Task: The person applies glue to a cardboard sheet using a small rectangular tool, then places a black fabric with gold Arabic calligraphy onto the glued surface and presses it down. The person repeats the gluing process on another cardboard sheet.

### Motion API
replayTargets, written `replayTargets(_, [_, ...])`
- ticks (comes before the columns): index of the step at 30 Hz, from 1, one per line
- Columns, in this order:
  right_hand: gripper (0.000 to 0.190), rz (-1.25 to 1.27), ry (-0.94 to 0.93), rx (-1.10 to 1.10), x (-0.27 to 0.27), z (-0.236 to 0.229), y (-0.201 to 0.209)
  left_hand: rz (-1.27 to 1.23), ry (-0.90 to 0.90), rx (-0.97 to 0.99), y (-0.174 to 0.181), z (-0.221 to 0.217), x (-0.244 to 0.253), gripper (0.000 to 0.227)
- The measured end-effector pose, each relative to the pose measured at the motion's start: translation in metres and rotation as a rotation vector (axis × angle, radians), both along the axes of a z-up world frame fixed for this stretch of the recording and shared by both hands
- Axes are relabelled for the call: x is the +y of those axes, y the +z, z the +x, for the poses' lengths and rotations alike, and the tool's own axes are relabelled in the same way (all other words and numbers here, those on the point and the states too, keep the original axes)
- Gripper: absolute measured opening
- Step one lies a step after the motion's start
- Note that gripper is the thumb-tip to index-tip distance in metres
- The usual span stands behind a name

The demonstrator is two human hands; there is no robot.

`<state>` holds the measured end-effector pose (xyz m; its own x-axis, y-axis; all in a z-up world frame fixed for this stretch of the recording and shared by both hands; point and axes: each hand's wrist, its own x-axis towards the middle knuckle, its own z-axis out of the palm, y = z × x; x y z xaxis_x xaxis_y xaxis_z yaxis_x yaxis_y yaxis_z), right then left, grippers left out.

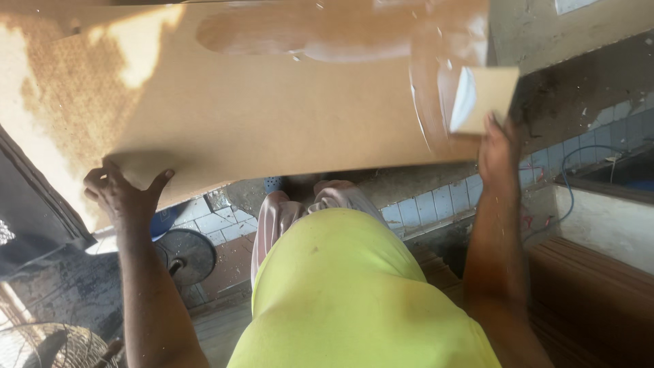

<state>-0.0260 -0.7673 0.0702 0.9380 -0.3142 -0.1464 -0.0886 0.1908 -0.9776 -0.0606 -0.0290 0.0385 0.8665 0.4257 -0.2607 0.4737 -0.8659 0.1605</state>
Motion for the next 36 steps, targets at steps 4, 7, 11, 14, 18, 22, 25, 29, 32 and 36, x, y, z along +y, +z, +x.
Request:
replayTargets(4, [0.036, -0.096, 0.097, 0.104, 0.002, 0.081, -0.009, -0.023, -0.126, -0.053, 0.001, -0.038, 0.003, 0.141])
replayTargets(7, [0.037, -0.101, 0.166, 0.085, 0.004, 0.112, -0.011, -0.038, -0.132, -0.078, -0.012, -0.054, 0.007, 0.148])
replayTargets(11, [0.037, -0.136, 0.191, 0.134, 0.007, 0.124, -0.012, -0.036, 0.017, -0.14, -0.034, -0.071, 0.013, 0.116])
replayTargets(14, [0.039, -0.133, 0.173, 0.128, 0.005, 0.123, -0.008, 0.006, 0.032, -0.189, -0.04, -0.064, 0.017, 0.109])
replayTargets(18, [0.036, -0.429, 0.145, 0.127, 0.001, 0.105, -0.005, 0.013, 0.045, -0.151, -0.036, -0.06, 0.017, 0.076])
replayTargets(22, [0.031, -1.155, 0.136, -0.153, 0.015, 0.066, -0.008, 0.057, 0.033, -0.114, -0.031, -0.058, 0.016, 0.076])
replayTargets(25, [0.042, -1.511, 0.188, -0.307, 0.054, 0.019, -0.018, 0.095, -0.033, -0.118, -0.032, -0.059, 0.014, 0.073])
replayTargets(29, [0.023, -1.478, 0.386, -0.557, 0.094, -0.029, -0.024, 0.119, -0.04, -0.097, -0.033, -0.057, 0.015, 0.071])
replayTargets(32, [0.024, -1.543, 0.292, -0.531, 0.075, -0.024, -0.012, 0.081, -0.034, -0.129, -0.03, -0.061, 0.017, 0.071])
replayTargets(36, [0.017, -1.427, 0.075, -0.225, 0.038, 0.034, 0.004, 0.147, -0.076, -0.122, -0.03, -0.059, 0.015, 0.072])
